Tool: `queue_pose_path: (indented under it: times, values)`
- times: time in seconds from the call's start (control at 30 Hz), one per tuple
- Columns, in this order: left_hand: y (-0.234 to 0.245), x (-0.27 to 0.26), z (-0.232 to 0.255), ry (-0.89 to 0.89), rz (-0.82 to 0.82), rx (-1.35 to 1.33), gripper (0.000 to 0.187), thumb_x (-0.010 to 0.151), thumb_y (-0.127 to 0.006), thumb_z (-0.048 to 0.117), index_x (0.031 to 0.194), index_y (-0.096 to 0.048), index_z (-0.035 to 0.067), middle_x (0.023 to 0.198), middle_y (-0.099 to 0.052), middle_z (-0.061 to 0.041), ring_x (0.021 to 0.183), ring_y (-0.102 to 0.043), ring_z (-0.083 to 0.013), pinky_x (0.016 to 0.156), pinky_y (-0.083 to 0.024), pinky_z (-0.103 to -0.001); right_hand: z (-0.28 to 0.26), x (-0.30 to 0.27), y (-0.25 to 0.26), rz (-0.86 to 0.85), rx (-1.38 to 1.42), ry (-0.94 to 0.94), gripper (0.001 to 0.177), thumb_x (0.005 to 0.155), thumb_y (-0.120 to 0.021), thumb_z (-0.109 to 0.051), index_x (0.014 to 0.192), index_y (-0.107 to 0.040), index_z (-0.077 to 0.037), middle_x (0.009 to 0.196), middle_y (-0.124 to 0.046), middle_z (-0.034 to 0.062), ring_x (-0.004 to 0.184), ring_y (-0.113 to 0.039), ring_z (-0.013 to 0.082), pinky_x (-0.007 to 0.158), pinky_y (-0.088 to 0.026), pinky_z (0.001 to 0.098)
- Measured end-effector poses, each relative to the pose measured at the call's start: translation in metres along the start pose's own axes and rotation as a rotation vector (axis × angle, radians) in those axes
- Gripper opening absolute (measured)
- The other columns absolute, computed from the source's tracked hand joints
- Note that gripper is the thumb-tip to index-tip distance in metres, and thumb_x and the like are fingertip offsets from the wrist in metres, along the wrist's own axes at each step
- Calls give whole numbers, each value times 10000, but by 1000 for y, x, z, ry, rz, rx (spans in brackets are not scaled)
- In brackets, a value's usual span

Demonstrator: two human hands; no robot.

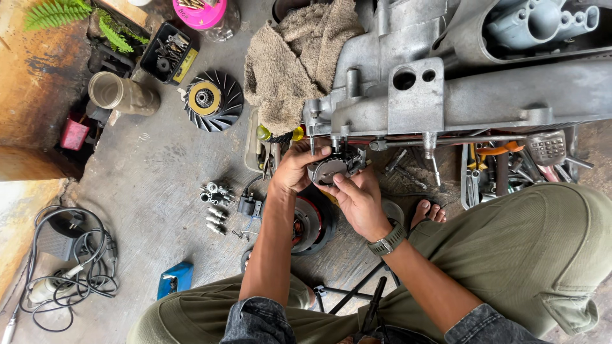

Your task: The person sits on the floor and works on a motorcycle engine, handling a metal casing and small parts. They pick up a bolt, attach it to the casing, and fit the assembly onto the engine. They then retrieve a bolt from a container and continue securing the part to the engine.

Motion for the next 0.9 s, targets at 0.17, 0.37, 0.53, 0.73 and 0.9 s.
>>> queue_pose_path:
  times: [0.17, 0.37, 0.53, 0.73, 0.9]
  values:
    - [6, 4, -4, -9, -2, 3, 226, 771, -813, 21, 950, -727, -87, 745, -704, -158, 707, -758, -270, 645, -643, -395, -28, -7, -37, -6, 7, 13, 491, 949, -573, 19, 1365, -390, -167, 1294, -621, 63, 1135, -673, 255, 940, -608, 545]
    - [7, 3, -2, -39, 21, 22, 240, 735, -835, 35, 911, -728, -88, 716, -695, -141, 667, -741, -238, 641, -629, -345, -33, -4, -50, -38, -46, 30, 454, 951, -567, 59, 1333, -399, -120, 1258, -632, 104, 1127, -677, 279, 937, -613, 529]
    - [-5, -5, 13, -48, 12, 30, 215, 748, -823, 41, 897, -729, -84, 705, -689, -129, 663, -738, -224, 625, -627, -340, -38, -6, -57, -1, -14, 39, 377, 953, -583, 42, 1269, -443, -109, 1215, -664, 114, 1085, -703, 290, 890, -635, 534]
    - [2, -1, 8, -63, -5, 32, 227, 755, -829, 47, 908, -729, -88, 713, -691, -133, 667, -734, -214, 639, -625, -328, -12, 1, -8, 73, 44, 21, 267, 947, -580, 12, 1191, -513, -74, 1135, -703, 160, 1017, -735, 347, 854, -649, 544]
    - [-1, -6, 10, -57, -14, 33, 265, 773, -825, 55, 958, -728, -108, 740, -700, -146, 689, -743, -219, 660, -631, -333, -3, 8, 13, 80, 7, 43, 218, 932, -584, 24, 1147, -581, -18, 1061, -710, 170, 983, -741, 357, 830, -654, 558]
Point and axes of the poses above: each hand's wrist, its own x-axis towards the middle knuckle, its own y-axis out of the back of the hand, z = x × y, the point moved 10 cm from there along x, towards the middle knuckle
